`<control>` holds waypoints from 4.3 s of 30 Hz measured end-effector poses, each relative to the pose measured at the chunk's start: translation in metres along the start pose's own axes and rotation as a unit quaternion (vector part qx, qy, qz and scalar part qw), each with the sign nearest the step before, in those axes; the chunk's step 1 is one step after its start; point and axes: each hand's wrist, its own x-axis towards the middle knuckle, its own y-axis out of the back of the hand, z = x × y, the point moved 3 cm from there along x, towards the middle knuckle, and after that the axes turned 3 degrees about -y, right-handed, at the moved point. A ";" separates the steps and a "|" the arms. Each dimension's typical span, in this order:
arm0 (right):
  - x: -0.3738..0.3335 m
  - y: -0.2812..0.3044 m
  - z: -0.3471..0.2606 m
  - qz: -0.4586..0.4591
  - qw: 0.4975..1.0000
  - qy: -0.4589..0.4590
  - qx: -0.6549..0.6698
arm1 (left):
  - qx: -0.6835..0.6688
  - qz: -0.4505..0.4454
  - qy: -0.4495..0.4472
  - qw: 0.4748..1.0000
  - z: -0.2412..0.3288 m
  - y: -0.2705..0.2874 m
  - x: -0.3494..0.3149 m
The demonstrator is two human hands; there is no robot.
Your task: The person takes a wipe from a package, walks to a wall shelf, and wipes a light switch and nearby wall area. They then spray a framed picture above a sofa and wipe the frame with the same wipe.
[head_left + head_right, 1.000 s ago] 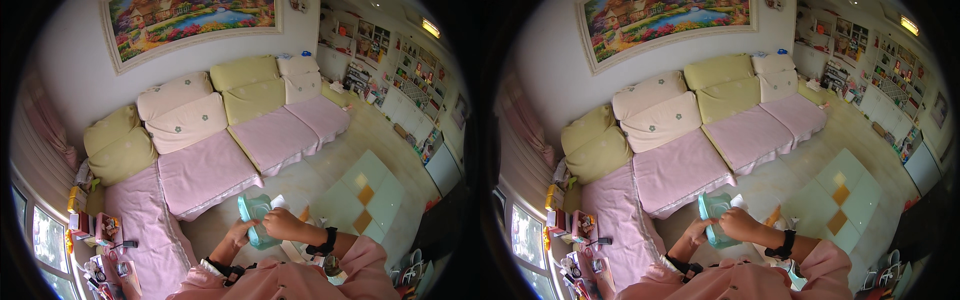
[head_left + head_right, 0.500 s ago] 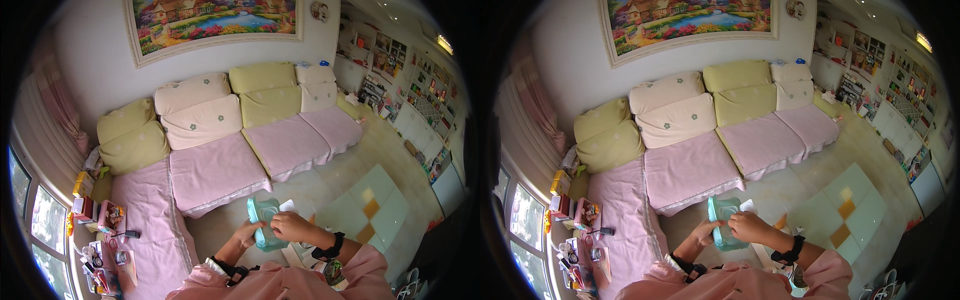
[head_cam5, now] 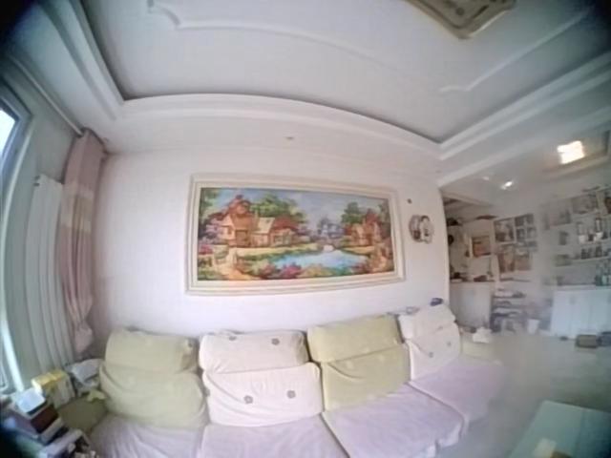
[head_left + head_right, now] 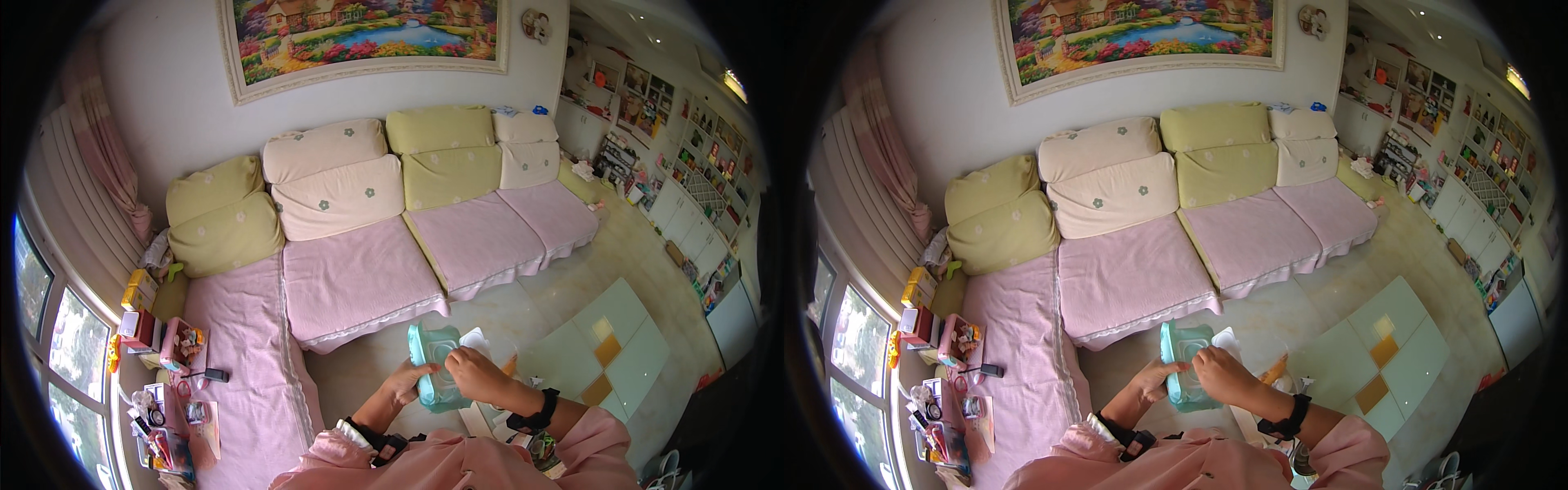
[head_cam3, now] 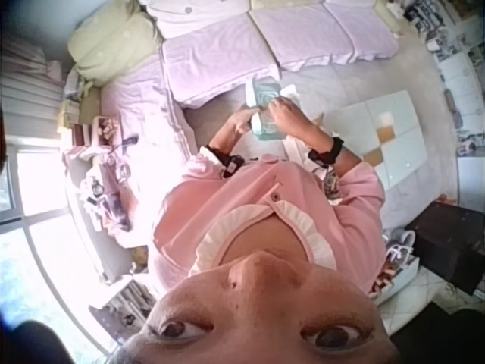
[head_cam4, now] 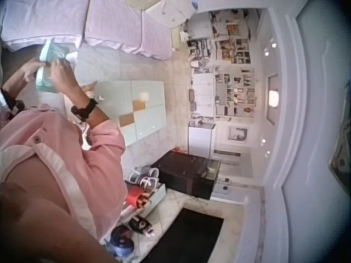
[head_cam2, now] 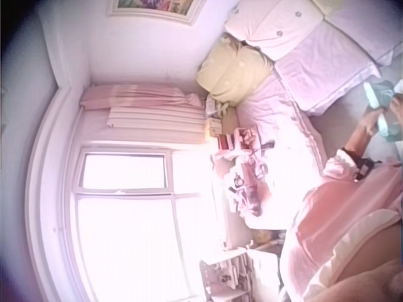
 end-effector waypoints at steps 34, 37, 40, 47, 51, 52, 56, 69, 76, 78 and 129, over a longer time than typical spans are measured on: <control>0.036 0.022 0.011 0.142 0.971 -0.100 0.166 | -0.100 0.133 -0.189 0.968 0.033 -0.004 -0.002; 0.039 0.016 0.008 0.160 0.970 -0.126 0.129 | -0.092 0.152 -0.203 0.963 0.030 -0.006 -0.002; 0.041 0.010 0.006 0.145 0.974 -0.149 0.085 | -0.089 0.163 -0.222 0.957 0.028 -0.008 -0.002; 0.041 0.006 0.003 0.140 0.970 -0.176 0.096 | -0.078 0.191 -0.234 0.950 0.027 -0.010 -0.006; 0.041 0.004 0.003 0.132 0.968 -0.185 0.110 | -0.074 0.200 -0.229 0.950 0.026 -0.010 -0.006; 0.041 0.003 0.003 0.132 0.968 -0.183 0.107 | -0.071 0.202 -0.227 0.950 0.025 -0.010 -0.006; 0.040 0.000 0.006 0.136 0.963 -0.192 0.130 | -0.075 0.206 -0.224 0.950 0.023 -0.008 -0.005; 0.039 0.007 0.024 0.081 0.914 -0.240 0.318 | -0.112 0.197 -0.208 0.951 0.019 -0.004 -0.003; 0.040 -0.004 0.009 0.120 0.958 -0.216 0.148 | -0.065 0.180 -0.246 0.950 0.020 -0.011 -0.003; 0.041 -0.006 0.012 0.116 0.949 -0.222 0.192 | -0.066 0.186 -0.237 0.951 0.019 -0.010 -0.004; 0.031 0.002 -0.002 0.072 0.956 -0.248 0.141 | -0.106 0.153 -0.208 0.960 0.014 -0.014 -0.012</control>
